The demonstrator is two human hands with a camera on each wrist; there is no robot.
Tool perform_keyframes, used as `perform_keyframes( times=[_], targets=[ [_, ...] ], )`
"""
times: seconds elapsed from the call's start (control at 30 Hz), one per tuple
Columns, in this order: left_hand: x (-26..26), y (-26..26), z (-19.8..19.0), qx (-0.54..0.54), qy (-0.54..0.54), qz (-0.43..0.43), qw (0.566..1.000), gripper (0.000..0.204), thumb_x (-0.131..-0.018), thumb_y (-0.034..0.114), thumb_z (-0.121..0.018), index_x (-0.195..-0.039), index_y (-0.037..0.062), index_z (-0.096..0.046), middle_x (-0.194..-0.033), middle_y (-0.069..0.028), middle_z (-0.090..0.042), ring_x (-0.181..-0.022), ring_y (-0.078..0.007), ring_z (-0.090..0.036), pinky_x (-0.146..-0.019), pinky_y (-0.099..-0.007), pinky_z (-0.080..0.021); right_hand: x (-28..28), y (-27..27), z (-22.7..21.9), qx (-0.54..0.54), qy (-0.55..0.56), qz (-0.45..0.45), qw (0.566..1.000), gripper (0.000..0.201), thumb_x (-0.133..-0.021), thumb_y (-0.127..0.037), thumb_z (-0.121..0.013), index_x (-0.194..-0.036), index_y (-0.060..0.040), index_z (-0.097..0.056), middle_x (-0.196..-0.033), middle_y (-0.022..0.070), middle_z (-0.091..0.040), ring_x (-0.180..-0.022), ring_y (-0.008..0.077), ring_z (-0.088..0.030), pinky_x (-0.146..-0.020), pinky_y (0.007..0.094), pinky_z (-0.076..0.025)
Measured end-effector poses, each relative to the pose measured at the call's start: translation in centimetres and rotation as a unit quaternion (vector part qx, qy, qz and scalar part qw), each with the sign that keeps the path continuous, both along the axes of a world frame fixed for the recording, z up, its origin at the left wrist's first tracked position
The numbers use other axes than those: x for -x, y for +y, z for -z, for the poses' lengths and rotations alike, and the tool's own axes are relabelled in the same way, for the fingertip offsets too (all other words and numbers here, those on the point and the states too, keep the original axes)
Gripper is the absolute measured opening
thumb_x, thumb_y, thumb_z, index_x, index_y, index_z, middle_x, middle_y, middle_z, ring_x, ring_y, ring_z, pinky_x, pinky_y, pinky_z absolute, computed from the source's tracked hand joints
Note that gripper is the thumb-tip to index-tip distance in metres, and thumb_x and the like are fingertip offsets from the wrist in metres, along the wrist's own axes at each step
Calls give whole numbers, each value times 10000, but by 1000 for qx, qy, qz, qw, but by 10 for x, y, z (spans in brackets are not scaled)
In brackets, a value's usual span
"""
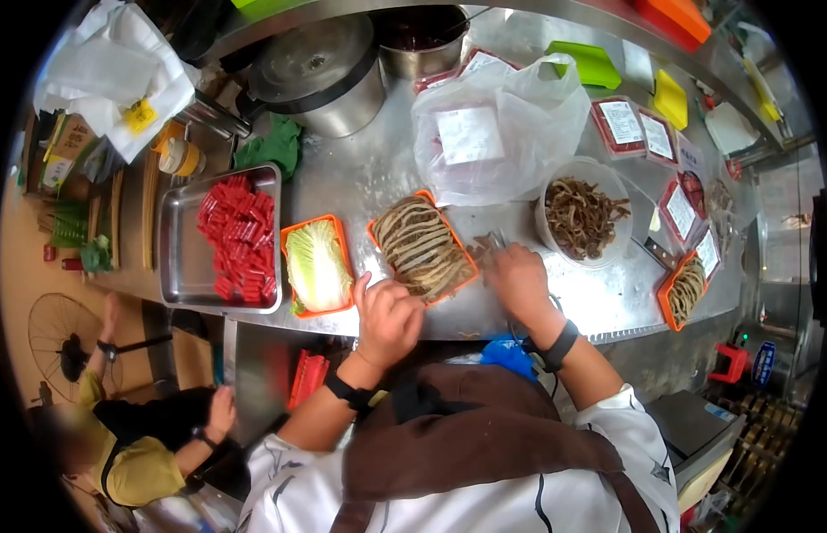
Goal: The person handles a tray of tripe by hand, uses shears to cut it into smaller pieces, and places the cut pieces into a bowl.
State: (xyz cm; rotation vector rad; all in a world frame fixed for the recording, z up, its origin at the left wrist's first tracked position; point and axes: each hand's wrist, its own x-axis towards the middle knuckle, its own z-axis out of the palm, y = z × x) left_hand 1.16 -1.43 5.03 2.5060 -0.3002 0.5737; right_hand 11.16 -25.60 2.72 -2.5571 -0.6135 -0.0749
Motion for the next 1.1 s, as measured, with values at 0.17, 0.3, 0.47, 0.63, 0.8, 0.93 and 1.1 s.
perform_keyframes(
  times=[0.17,0.3,0.47,0.63,0.8,0.93,1.1],
  targets=[
    [2,-4,-15,5,-10,6,1000,223,-727,19,-747,-905,125,-665,-969,-55,-570,-1013,-303,-573,-1099,-571,-337,-2,6,24,89,-41,2,995,173,-775,-162,-766,-838,-35,-666,-865,130,-620,-822,342,-623,-761,498,-473],
    [-9,-10,-30,61,11,40,997,219,-755,0,-722,-948,96,-678,-1016,-78,-606,-1006,-328,-583,-1030,-502,-418,-17,-7,5,-41,132,26,990,137,-814,-129,-751,-850,-28,-667,-857,104,-632,-781,278,-627,-723,402,-486],
    [-28,-34,-53,181,90,63,977,276,-839,-14,-694,-1109,43,-698,-1159,-123,-632,-973,-306,-626,-854,-379,-535,-29,-32,-36,-263,457,-21,849,149,-975,-165,-691,-913,-31,-669,-798,-13,-651,-734,86,-551,-673,266,-466],
    [-46,-57,-47,267,174,125,940,432,-908,-1,-685,-1329,53,-608,-1326,-132,-586,-901,-168,-659,-723,-290,-561,-29,-37,-65,-352,541,-55,762,133,-1011,-183,-654,-994,-54,-680,-798,-31,-641,-734,61,-556,-666,232,-450],
    [-47,-63,-48,354,238,117,897,449,-913,13,-695,-1348,70,-600,-1275,-115,-595,-876,-162,-643,-714,-271,-535,-26,-37,-79,-331,568,-95,748,166,-1024,-226,-645,-1009,-66,-687,-802,-43,-643,-725,54,-565,-657,220,-443],
    [-36,-48,-57,268,249,110,924,289,-910,44,-719,-1197,48,-690,-1050,-75,-658,-803,-128,-629,-684,-262,-513,-22,-31,-80,-283,600,-122,738,187,-1016,-243,-658,-1041,-61,-694,-796,-43,-640,-740,53,-580,-667,222,-447],
    [-1,-28,-54,318,477,45,818,128,-929,92,-735,-1020,4,-748,-821,-29,-712,-708,-86,-615,-665,-264,-506,-8,-33,-62,-200,640,-221,708,214,-970,-216,-715,-1097,-46,-688,-817,-25,-672,-765,73,-601,-704,244,-474]
  ],
)
